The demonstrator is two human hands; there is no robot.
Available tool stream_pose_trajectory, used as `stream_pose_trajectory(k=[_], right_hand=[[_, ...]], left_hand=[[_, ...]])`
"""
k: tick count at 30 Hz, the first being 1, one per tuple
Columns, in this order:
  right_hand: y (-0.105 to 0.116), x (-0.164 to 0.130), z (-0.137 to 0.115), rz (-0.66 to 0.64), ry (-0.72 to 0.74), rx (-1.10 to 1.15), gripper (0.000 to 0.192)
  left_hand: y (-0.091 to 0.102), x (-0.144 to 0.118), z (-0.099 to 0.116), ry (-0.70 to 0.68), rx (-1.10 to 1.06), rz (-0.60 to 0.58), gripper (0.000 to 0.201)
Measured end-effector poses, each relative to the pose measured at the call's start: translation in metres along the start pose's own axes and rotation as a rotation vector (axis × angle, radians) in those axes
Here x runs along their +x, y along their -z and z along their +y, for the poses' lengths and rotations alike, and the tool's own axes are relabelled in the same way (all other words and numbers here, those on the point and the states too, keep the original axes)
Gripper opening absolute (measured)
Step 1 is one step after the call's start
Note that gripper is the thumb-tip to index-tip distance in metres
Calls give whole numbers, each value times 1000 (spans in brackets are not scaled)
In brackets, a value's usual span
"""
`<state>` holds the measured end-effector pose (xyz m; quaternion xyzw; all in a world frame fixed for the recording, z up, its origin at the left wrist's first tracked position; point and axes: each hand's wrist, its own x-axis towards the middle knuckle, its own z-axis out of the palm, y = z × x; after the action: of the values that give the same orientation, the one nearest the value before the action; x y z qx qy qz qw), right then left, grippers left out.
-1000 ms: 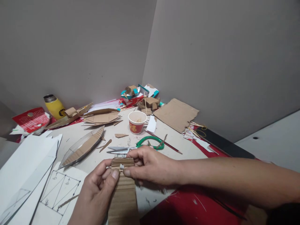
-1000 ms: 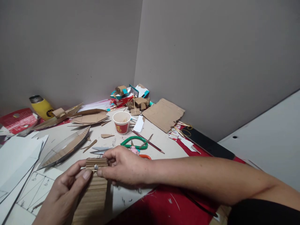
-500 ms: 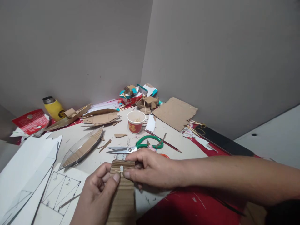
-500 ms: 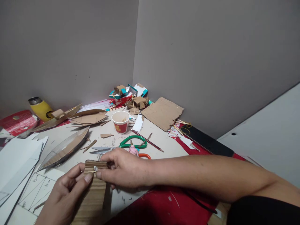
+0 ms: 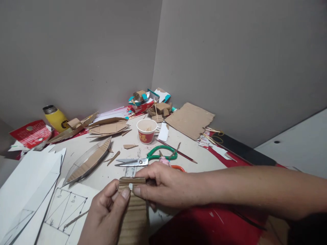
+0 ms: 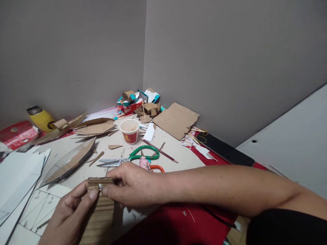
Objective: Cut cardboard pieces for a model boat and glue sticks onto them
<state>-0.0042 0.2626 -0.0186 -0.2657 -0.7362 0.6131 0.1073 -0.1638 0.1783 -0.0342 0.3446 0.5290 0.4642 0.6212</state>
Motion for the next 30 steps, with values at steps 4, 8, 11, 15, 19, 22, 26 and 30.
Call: stream_pose_trajectory(k=[4, 8, 11, 15, 19, 22, 26, 30], right_hand=[[0, 0, -2, 0, 44, -29, 23], [1, 0, 2, -7, 54, 0, 23], [0, 1, 6, -18, 37, 20, 22], [2, -2, 0, -19, 39, -91, 23], [25, -22, -15, 114, 100, -318, 19], [51, -50, -17, 429, 156, -428, 22], [67, -88, 1, 556, 24, -698, 27], [49, -103, 25, 361, -124, -946, 27]], left_hand=[[0, -1, 2, -65, 75, 36, 38], [-1, -3, 4, -76, 80, 144, 37], [-4, -6, 6, -37, 11, 132, 40], [-6, -5, 6, 34, -36, 59, 41], [6, 2, 4, 85, -7, 121, 44], [15, 9, 3, 136, 12, 157, 49], [17, 13, 3, 164, 21, 222, 52], [18, 16, 0, 157, 13, 191, 48]])
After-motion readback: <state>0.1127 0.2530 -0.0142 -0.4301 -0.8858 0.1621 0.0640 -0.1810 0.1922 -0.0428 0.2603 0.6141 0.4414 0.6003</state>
